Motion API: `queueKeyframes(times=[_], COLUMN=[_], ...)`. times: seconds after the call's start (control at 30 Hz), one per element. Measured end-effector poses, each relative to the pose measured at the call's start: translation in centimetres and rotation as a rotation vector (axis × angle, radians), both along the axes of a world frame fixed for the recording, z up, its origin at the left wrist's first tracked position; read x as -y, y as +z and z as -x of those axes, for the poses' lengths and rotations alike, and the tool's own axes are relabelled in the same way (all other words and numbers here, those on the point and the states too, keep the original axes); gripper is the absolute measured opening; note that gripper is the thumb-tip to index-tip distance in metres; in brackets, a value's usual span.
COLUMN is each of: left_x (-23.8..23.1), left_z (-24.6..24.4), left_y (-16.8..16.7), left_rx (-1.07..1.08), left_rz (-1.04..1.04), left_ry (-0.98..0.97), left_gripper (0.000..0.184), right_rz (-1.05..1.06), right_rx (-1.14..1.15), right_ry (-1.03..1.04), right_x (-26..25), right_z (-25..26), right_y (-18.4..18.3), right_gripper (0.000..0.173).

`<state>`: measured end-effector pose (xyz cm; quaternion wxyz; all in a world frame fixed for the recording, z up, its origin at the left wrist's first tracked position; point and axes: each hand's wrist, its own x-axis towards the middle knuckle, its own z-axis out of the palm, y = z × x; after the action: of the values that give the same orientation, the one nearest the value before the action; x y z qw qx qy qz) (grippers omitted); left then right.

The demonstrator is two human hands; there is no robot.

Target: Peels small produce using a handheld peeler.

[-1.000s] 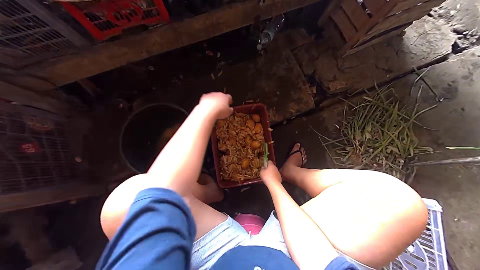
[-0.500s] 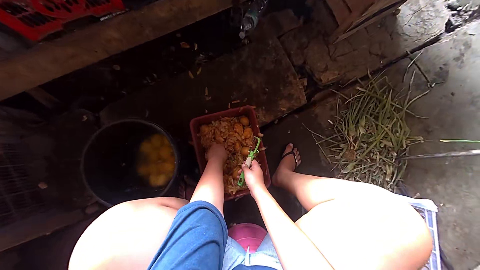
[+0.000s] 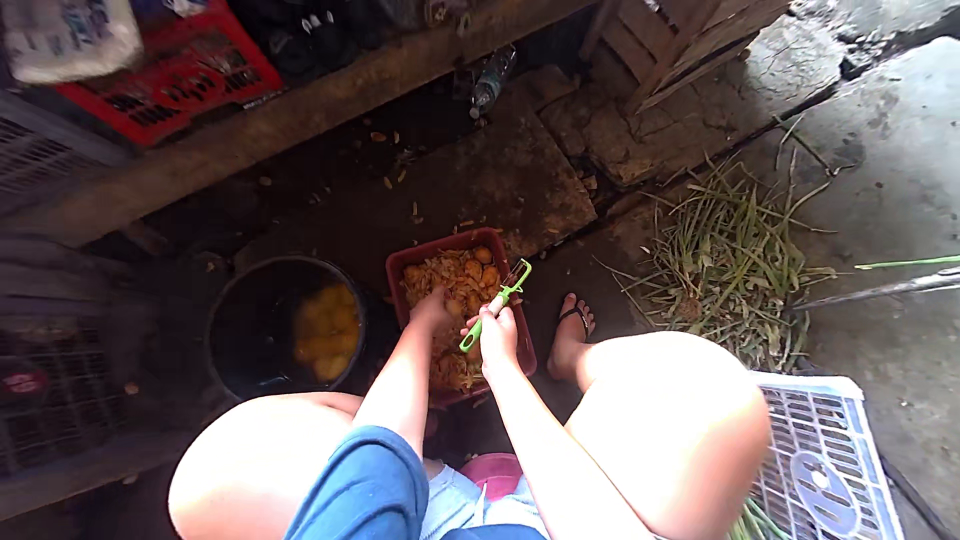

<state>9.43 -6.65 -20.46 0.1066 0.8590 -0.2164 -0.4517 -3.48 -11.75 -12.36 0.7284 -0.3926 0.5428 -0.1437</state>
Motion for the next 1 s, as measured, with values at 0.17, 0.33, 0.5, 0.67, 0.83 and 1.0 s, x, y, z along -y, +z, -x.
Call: queueKeyframes(times=[0.17,0.33,0.5,0.67,0.83,1.0], left_x=[-0.8,-4.9,-8.0,-7.7,-7.3,-7.9], left_z=[-0.3,2.4,5.4,6.6,7.3,6.2], left_y=[9.8,20.0,23.4,23.6,23.9,23.1], left_rx=[-0.160,-0.002,0.244,0.326,-0.037,-0.456], left_rz=[0.483,0.754,1.121,1.412,1.590,1.656], left_ry=[0.177,0.174,0.227,0.206,0.285,0.269], left_gripper=[0.064,0.063,0.055,0.067,0.083,0.080], right_rz=[0.105,0.257,0.504,0.609,0.577,0.468], right_rx=[0.193,0.454,0.552,0.515,0.620,0.843], right_ry=[-0.129,-0.001,0.367,0.475,0.631,0.687], right_x=[-1.3,-2.0,-2.0,-0.7,1.5,3.6], right_z=[-0.1,0.0,1.7,3.0,3.1,2.8], right_y=[3.8,10.0,14.7,17.6,19.5,18.1], right_gripper=[0.017,0.001,0.022,0.026,0.037,0.041])
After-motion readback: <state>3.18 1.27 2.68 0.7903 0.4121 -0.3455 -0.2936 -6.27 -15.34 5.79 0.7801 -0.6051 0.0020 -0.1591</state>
